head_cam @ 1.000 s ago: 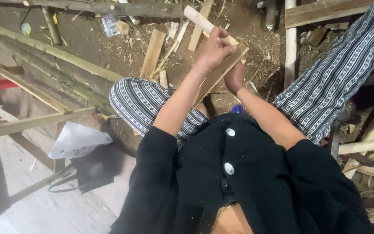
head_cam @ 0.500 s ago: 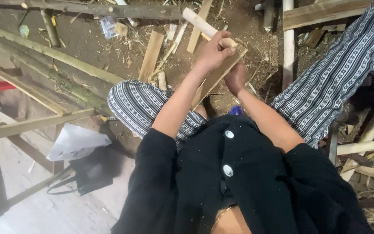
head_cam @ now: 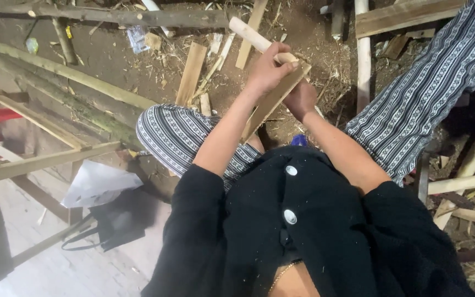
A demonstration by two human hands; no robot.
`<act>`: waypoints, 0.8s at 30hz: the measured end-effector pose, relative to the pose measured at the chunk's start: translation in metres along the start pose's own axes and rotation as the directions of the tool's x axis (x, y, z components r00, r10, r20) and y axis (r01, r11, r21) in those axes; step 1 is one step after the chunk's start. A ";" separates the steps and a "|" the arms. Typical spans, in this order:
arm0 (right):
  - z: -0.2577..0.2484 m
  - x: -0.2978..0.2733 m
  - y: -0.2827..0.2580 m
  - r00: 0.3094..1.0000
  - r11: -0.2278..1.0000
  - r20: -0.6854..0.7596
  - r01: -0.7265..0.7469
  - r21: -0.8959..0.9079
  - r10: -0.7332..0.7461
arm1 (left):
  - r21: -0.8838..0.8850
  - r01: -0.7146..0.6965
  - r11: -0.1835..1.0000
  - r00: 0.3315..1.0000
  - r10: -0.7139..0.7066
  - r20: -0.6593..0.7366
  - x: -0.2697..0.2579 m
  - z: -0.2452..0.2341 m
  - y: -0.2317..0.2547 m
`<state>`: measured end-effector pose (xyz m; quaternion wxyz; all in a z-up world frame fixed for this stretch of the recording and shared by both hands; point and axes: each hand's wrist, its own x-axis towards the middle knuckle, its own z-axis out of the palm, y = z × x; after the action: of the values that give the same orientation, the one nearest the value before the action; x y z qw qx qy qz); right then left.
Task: The person sits on the ground assembling a small frame from wooden sticks and flat slats. They hammer a peg into a joint with a mallet, fit sticks into the frame, and then saw a wooden stick to length with a red-handled hand saw, placing cut pieces aside.
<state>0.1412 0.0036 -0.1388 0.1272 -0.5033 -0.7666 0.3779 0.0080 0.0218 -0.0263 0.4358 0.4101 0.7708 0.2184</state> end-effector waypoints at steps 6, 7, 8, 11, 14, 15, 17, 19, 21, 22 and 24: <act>-0.007 0.000 0.008 0.998 0.997 0.048 0.040 -0.067 -0.037 | -0.035 -0.043 0.998 0.998 0.042 -0.042 0.003 0.004 -0.011; -0.010 -0.003 0.009 0.998 0.997 0.051 0.038 -0.065 -0.035 | -0.034 -0.040 0.999 0.998 0.038 -0.039 0.002 0.003 -0.011; -0.013 -0.005 0.010 0.995 0.999 0.097 -0.008 -0.046 0.012 | -0.094 -0.050 0.994 0.998 0.046 -0.045 0.000 0.003 -0.011; -0.027 -0.007 0.006 0.980 0.998 0.189 -0.062 0.022 0.057 | -0.165 -0.072 0.984 0.996 0.064 -0.055 0.001 0.001 -0.011; -0.037 -0.009 0.000 0.936 0.956 0.326 -0.207 0.210 0.132 | -0.150 -0.054 0.987 0.998 0.047 -0.049 -0.005 0.000 -0.007; -0.040 -0.005 -0.003 0.887 0.882 0.426 -0.336 0.329 0.179 | -0.122 -0.023 0.992 0.999 0.018 -0.048 -0.005 -0.003 -0.004; -0.030 0.009 0.008 0.877 0.902 0.456 -0.312 0.299 0.152 | -0.194 -0.026 0.981 0.999 0.016 -0.052 0.006 0.004 -0.014; -0.021 0.017 0.011 0.860 0.917 0.493 -0.292 0.270 0.129 | -0.263 -0.019 0.965 0.999 0.005 -0.052 0.012 0.008 -0.023; -0.018 0.020 0.010 0.848 0.920 0.512 -0.301 0.251 0.138 | -0.447 0.001 0.894 0.998 -0.031 -0.060 0.015 0.012 -0.028; -0.016 0.021 0.012 0.843 0.918 0.518 -0.307 0.250 0.141 | -0.448 0.010 0.894 0.998 -0.040 -0.056 0.015 0.012 -0.029; -0.014 0.024 0.016 0.826 0.923 0.540 -0.320 0.215 0.160 | -0.490 -0.024 0.872 0.997 -0.017 -0.079 0.016 0.012 -0.030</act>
<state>0.1488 0.0344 -0.1449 -0.0564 -0.4528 -0.6366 0.6217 -0.0001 0.0177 -0.0614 0.4935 0.2784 0.7066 0.4238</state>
